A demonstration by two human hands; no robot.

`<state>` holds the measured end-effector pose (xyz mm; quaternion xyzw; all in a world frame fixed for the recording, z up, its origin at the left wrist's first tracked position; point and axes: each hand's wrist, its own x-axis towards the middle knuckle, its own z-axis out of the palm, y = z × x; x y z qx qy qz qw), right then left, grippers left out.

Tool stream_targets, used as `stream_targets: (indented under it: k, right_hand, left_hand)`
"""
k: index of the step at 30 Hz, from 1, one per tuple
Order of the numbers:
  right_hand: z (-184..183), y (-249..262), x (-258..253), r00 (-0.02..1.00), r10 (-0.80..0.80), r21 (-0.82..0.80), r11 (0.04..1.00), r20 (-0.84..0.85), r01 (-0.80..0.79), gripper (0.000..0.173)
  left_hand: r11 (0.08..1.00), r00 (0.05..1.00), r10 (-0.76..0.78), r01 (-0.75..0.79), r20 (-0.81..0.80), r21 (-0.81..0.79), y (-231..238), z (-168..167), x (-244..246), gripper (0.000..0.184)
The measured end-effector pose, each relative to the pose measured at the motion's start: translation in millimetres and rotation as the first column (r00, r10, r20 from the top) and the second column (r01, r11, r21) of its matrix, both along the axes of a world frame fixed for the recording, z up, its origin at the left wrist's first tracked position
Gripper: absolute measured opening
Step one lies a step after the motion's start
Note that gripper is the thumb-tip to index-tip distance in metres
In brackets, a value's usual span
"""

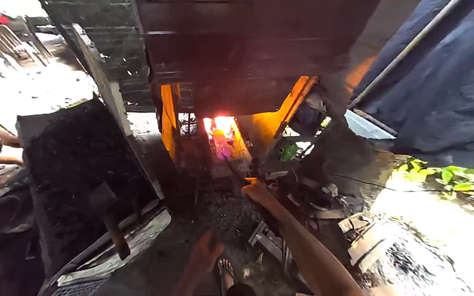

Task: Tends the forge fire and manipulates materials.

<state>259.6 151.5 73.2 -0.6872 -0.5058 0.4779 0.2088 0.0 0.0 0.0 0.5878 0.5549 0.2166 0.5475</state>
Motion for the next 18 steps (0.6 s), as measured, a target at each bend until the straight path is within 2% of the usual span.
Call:
stream_targets:
  k: [1,3,5,7,8,10,12,13,15,17,18]
  right_hand:
    - [-10.2,9.2,-0.1,0.999,0.001,-0.017,1.000,-0.033,-0.001,0.038]
    - [-26.2,21.1,-3.7,0.994,0.000,-0.032,0.999,-0.105,-0.004,0.038]
    - [-37.8,25.0,-7.7,0.984,-0.002,-0.029,1.000,-0.178,-0.003,0.035]
    - [-47.8,28.8,-10.5,0.979,0.015,-0.037,0.999,-0.203,-0.023,0.031]
    - [-53.3,31.0,-10.2,0.976,0.036,-0.034,0.998,-0.213,-0.044,0.028]
    - [-54.2,33.7,-2.8,0.950,0.081,-0.030,0.995,-0.301,-0.094,0.033]
    - [-51.7,37.0,15.8,0.910,0.128,0.025,0.991,-0.395,-0.129,0.042]
    - [-52.4,41.2,30.0,0.920,0.108,0.053,0.994,-0.377,-0.095,0.045]
    - [-62.4,60.3,63.8,0.978,-0.086,0.106,0.989,-0.191,0.108,0.046]
    - [-104.5,88.8,97.2,0.959,-0.273,0.088,0.960,0.076,0.267,0.047]
    - [-135.9,102.7,110.6,0.941,-0.293,0.030,0.956,0.166,0.292,0.053]
  left_hand:
    - [1.000,0.992,0.018,-0.018,0.129,0.002,23.9,20.7,32.8,0.060]
    - [0.988,0.911,0.129,-0.086,0.391,-0.126,56.9,42.9,85.6,0.067]
    - [0.931,0.794,0.327,-0.179,0.512,-0.317,78.3,45.4,122.3,0.072]
    - [0.850,0.724,0.493,-0.283,0.482,-0.443,98.3,45.5,143.7,0.077]
    - [0.823,0.722,0.529,-0.310,0.445,-0.476,106.1,45.7,149.2,0.082]
    - [0.809,0.758,0.537,-0.338,0.371,-0.481,117.4,49.8,155.7,0.088]
    - [0.824,0.801,0.518,-0.374,0.301,-0.426,124.0,53.5,161.7,0.085]
    - [0.835,0.825,0.504,-0.390,0.254,-0.387,125.1,53.1,163.6,0.085]
    - [0.846,0.864,0.476,-0.398,0.166,-0.355,128.4,42.8,162.7,0.080]
    - [0.840,0.877,0.465,-0.394,0.119,-0.373,125.5,33.5,159.3,0.073]
    - [0.832,0.877,0.469,-0.400,0.104,-0.383,123.9,31.7,158.0,0.069]
